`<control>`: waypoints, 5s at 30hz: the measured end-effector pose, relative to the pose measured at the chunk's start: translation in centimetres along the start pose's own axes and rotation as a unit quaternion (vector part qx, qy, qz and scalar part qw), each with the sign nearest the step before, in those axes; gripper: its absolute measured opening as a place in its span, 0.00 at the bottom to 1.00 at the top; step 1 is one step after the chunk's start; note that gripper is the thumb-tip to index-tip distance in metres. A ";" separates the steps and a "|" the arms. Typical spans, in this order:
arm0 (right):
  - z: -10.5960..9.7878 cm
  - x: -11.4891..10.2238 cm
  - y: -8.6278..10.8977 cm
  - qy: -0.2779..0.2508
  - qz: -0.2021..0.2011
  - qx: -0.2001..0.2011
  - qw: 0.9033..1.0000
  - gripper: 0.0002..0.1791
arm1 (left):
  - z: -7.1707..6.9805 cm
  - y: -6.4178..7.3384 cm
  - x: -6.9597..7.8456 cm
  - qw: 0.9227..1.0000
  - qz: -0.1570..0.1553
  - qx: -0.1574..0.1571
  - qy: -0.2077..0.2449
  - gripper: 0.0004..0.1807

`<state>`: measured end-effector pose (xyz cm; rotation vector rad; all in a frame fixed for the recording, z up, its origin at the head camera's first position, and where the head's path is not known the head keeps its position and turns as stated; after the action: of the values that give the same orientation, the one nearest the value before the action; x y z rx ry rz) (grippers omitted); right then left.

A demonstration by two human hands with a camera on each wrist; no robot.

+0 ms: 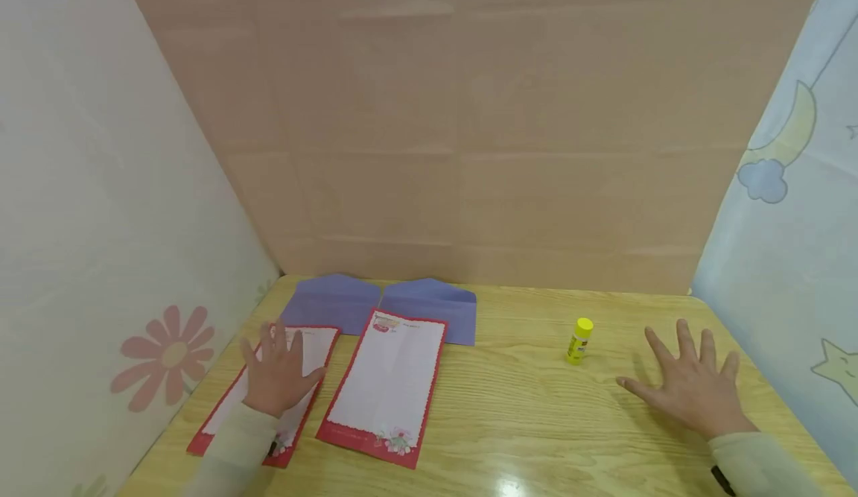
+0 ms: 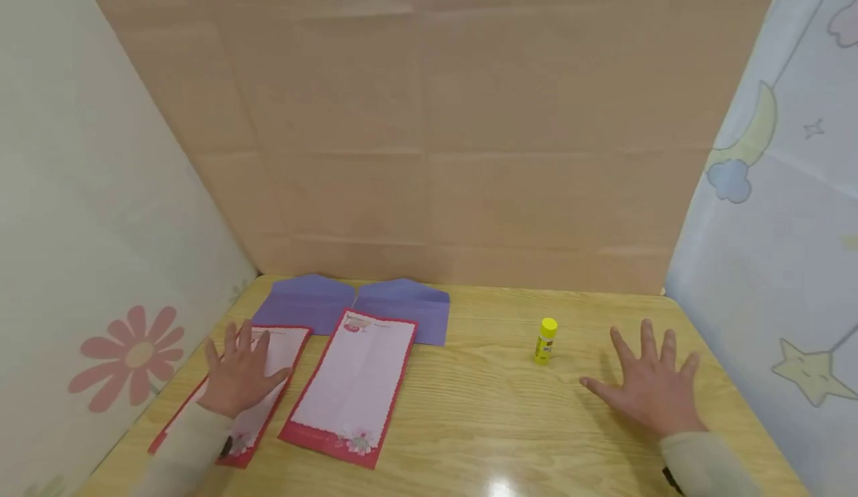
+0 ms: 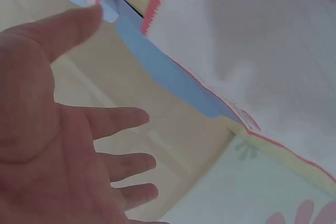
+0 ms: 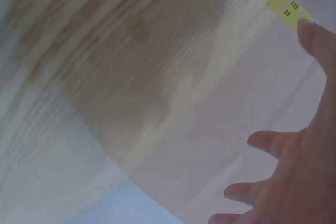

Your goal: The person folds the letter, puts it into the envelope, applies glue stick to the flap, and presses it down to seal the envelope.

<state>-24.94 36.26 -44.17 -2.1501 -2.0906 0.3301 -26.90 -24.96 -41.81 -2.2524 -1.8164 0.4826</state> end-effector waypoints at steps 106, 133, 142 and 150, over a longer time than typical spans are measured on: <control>2.3 -17.9 -0.5 -0.556 -0.020 -0.219 0.802 0.16 | 3.7 -3.8 15.8 0.720 -0.020 -0.169 0.672 0.15; 1.5 -20.1 -0.5 -0.585 0.002 -0.173 0.793 0.13 | 0.0 -3.0 20.9 0.762 0.084 -0.171 0.619 0.16; 1.7 -20.0 -0.7 -0.536 0.023 -0.152 0.830 0.10 | 0.5 -2.9 21.5 0.750 0.074 -0.190 0.629 0.20; 1.2 -20.8 -0.8 -0.503 -0.023 -0.150 0.851 0.12 | 0.7 -2.6 21.9 0.745 0.092 -0.221 0.622 0.16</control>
<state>-26.39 15.52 -43.69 -2.3495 -2.8192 1.4944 -25.39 -3.09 -44.23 -2.0164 -0.9679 -1.2893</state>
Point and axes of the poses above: each hand's wrist, its own y-axis away from the middle knuckle, its own z-axis out of the palm, x = y × z, the point moved 7 cm from there along -y, towards the middle knuckle, and after that the axes turned 5 degrees about z, right-handed, at the moved point
